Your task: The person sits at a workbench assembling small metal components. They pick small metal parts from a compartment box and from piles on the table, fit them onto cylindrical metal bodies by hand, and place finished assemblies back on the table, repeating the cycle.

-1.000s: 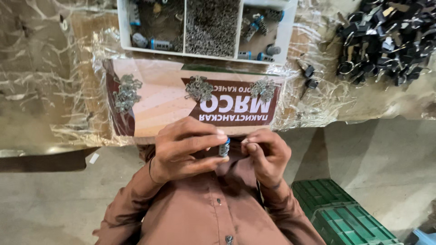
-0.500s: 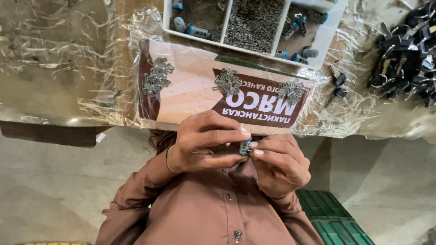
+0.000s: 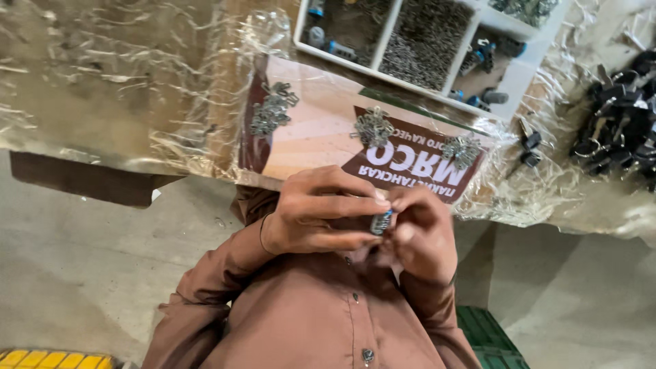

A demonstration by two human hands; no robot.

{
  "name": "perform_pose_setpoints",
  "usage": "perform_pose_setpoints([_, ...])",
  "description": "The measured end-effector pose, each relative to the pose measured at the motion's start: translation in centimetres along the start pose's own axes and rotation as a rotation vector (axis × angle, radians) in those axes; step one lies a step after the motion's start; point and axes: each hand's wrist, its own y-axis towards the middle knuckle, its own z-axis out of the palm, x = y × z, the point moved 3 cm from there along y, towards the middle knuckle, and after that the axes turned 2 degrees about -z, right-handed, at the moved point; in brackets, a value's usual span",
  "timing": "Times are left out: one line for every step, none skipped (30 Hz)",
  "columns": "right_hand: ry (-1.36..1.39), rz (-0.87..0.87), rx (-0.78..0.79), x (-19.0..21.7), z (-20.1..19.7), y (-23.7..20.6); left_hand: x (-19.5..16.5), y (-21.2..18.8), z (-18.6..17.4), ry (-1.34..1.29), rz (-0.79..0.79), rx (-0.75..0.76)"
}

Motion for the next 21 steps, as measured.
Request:
perform_pose_setpoints([0.147,0.078,0.028,-0.9,0.5,0.8,-0.1,-0.3,-0.5,-0.017,-0.013,-0.022])
perform_pose_setpoints([0.293,0.154,0.055,-1.4,1.0,1.5,-0.1,-0.5,-1.0,-0.035,-0.023,-0.043])
perform_pose_setpoints([-0.157,-0.051,0.073,-1.1,1.6,2.2,-0.2,-0.8,-1.7,-0.046,-0.041,-0.073])
perform_pose_setpoints([-0.604,-0.257,0.086,-0.8,2.8,2.7,-0.3,-1.2,-2.6,-0.056,-0.060,-0.104])
perform_pose_setpoints([-1.050,-0.464,0.095,-0.7,4.5,3.1,-0.5,-1.7,-3.4,-0.068,-0.082,-0.134])
perform_pose_setpoints([-1.131,-0.497,0.117,-0.8,5.8,4.1,-0.6,-2.1,-4.2,-0.038,-0.102,-0.176])
perform_pose_setpoints([-1.211,-0.530,0.138,-0.9,7.2,4.9,-0.8,-2.5,-4.9,-0.007,-0.123,-0.217])
perform_pose_setpoints([-1.291,-0.565,0.156,-0.8,8.5,5.7,-0.7,-2.8,-5.5,0.021,-0.140,-0.256])
perform_pose_setpoints([-1.328,-0.540,0.163,-0.8,9.5,6.7,-0.8,-3.0,-6.0,0.067,-0.112,-0.283])
perform_pose_setpoints([-1.365,-0.509,0.171,-0.7,10.3,7.3,-1.0,-3.2,-6.4,0.111,-0.088,-0.310])
perform_pose_setpoints([-1.404,-0.476,0.175,-0.5,10.8,7.7,-1.1,-3.3,-6.7,0.151,-0.064,-0.333])
perform_pose_setpoints([-1.440,-0.485,0.192,-0.2,11.0,7.9,-0.9,-3.4,-6.8,0.118,-0.079,-0.339])
perform_pose_setpoints([-1.476,-0.491,0.210,0.2,10.9,7.9,-0.9,-3.4,-6.8,0.084,-0.097,-0.343])
perform_pose_setpoints([-1.513,-0.490,0.224,0.5,10.5,7.6,-0.8,-3.4,-6.8,0.046,-0.118,-0.343])
perform_pose_setpoints([-1.513,-0.519,0.220,1.0,9.7,6.9,-0.8,-3.3,-6.8,0.044,-0.106,-0.325])
perform_pose_setpoints([-1.514,-0.554,0.219,1.7,8.7,5.8,-0.7,-3.0,-6.8,0.043,-0.090,-0.310])
perform_pose_setpoints([-1.516,-0.586,0.221,2.1,7.5,4.8,-0.7,-2.8,-6.7,0.040,-0.076,-0.299])
perform_pose_setpoints([-1.467,-0.647,0.243,2.1,6.6,4.0,-0.7,-2.7,-6.5,0.039,-0.084,-0.280])
perform_pose_setpoints([-1.418,-0.707,0.265,1.9,5.6,3.2,-0.7,-2.5,-6.2,0.038,-0.092,-0.260])
perform_pose_setpoints([-1.361,-0.798,0.296,1.5,4.8,3.0,-0.7,-2.2,-5.9,0.035,-0.098,-0.237])
perform_pose_setpoints([-1.305,-0.883,0.317,1.1,4.0,2.5,-0.8,-2.0,-5.4,0.041,-0.079,-0.212])
